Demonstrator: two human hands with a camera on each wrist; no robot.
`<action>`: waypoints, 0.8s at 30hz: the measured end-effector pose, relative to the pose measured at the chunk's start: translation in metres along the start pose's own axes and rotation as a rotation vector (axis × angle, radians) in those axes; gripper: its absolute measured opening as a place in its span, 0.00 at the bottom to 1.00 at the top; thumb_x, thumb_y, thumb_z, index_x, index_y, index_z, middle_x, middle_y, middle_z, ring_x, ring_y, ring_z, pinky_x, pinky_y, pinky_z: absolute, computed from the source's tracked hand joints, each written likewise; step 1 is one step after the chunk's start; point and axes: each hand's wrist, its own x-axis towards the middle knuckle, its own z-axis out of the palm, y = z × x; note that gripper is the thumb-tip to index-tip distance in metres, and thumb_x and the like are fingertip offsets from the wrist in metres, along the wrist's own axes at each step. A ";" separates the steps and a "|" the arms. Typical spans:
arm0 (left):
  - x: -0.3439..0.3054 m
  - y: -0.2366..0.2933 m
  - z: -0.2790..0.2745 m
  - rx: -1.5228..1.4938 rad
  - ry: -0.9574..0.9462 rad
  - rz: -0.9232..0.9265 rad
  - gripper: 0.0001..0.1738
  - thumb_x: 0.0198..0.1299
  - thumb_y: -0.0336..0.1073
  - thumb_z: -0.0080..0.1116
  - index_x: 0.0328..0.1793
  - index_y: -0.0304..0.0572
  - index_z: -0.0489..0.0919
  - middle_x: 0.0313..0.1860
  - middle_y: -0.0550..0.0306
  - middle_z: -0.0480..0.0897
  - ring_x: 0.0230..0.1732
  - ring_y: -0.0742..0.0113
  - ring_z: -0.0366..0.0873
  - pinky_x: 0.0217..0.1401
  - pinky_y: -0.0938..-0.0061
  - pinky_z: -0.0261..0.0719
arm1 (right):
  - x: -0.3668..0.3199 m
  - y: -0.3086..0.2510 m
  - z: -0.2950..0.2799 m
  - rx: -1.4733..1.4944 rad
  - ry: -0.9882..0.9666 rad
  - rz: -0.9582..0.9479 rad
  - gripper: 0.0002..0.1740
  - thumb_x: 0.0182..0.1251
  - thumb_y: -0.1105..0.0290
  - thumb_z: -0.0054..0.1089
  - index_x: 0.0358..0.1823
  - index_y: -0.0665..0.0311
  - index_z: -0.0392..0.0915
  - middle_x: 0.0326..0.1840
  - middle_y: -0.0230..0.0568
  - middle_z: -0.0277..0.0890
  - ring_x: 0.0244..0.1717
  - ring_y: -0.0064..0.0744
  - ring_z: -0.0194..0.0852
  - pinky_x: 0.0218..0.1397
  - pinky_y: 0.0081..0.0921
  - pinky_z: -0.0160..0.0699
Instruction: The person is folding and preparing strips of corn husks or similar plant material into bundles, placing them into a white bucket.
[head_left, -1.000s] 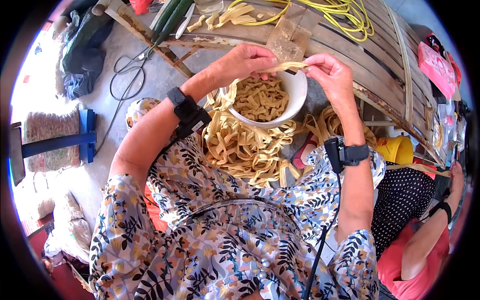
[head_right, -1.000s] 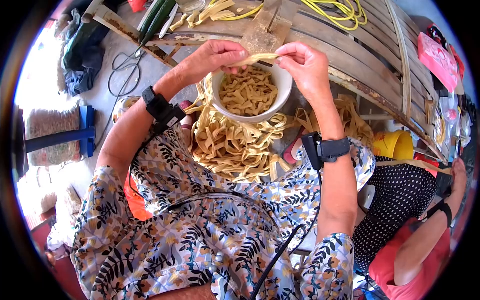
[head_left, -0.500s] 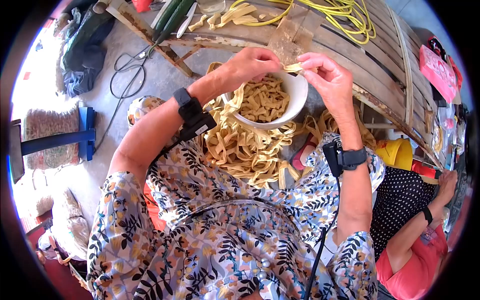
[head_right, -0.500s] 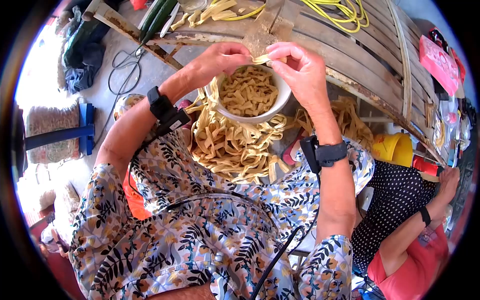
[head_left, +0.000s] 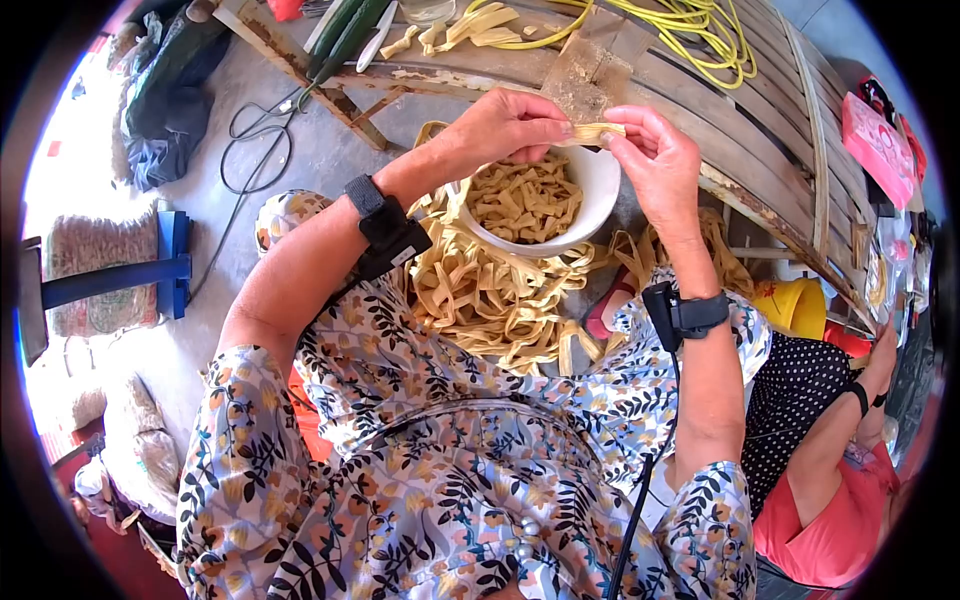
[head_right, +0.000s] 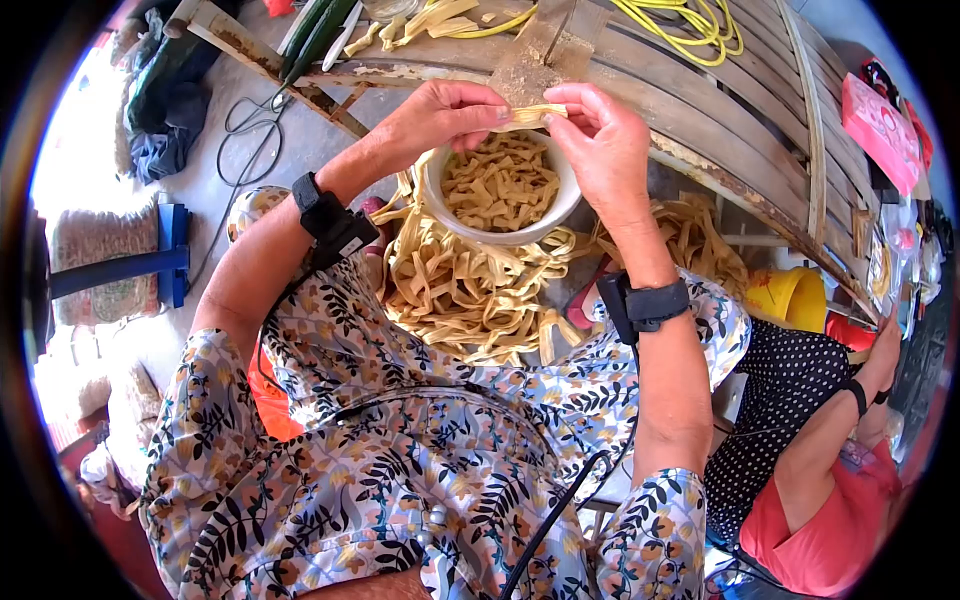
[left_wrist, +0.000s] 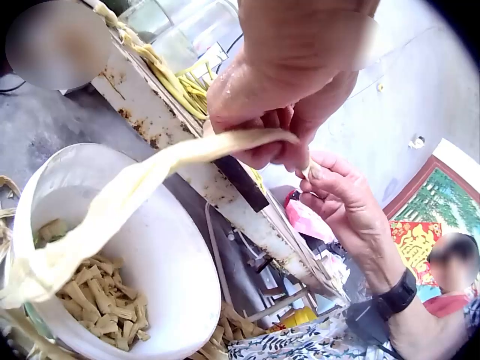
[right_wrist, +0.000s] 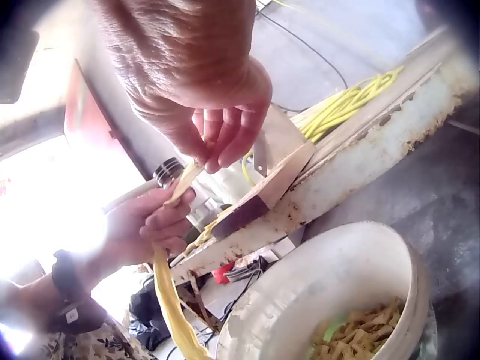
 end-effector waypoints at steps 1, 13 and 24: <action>0.001 -0.001 -0.001 -0.028 -0.007 0.010 0.09 0.55 0.34 0.57 0.39 0.37 0.78 0.26 0.63 0.77 0.30 0.80 0.72 0.36 0.84 0.71 | 0.000 0.002 -0.001 0.001 -0.025 0.005 0.08 0.53 0.81 0.57 0.36 0.68 0.76 0.30 0.29 0.76 0.30 0.15 0.72 0.35 0.13 0.70; 0.008 -0.015 0.020 0.648 0.288 0.538 0.09 0.44 0.27 0.55 0.34 0.37 0.72 0.27 0.54 0.74 0.29 0.65 0.75 0.35 0.75 0.73 | 0.009 0.009 -0.012 0.000 -0.194 0.077 0.09 0.59 0.74 0.53 0.40 0.69 0.75 0.33 0.35 0.78 0.36 0.20 0.74 0.42 0.17 0.72; -0.008 -0.010 0.024 0.348 -0.082 0.179 0.06 0.49 0.29 0.58 0.29 0.41 0.71 0.23 0.65 0.72 0.26 0.77 0.67 0.32 0.81 0.68 | -0.005 0.030 -0.014 -0.306 -0.041 0.112 0.03 0.55 0.73 0.57 0.30 0.64 0.78 0.19 0.25 0.72 0.20 0.11 0.64 0.22 0.13 0.62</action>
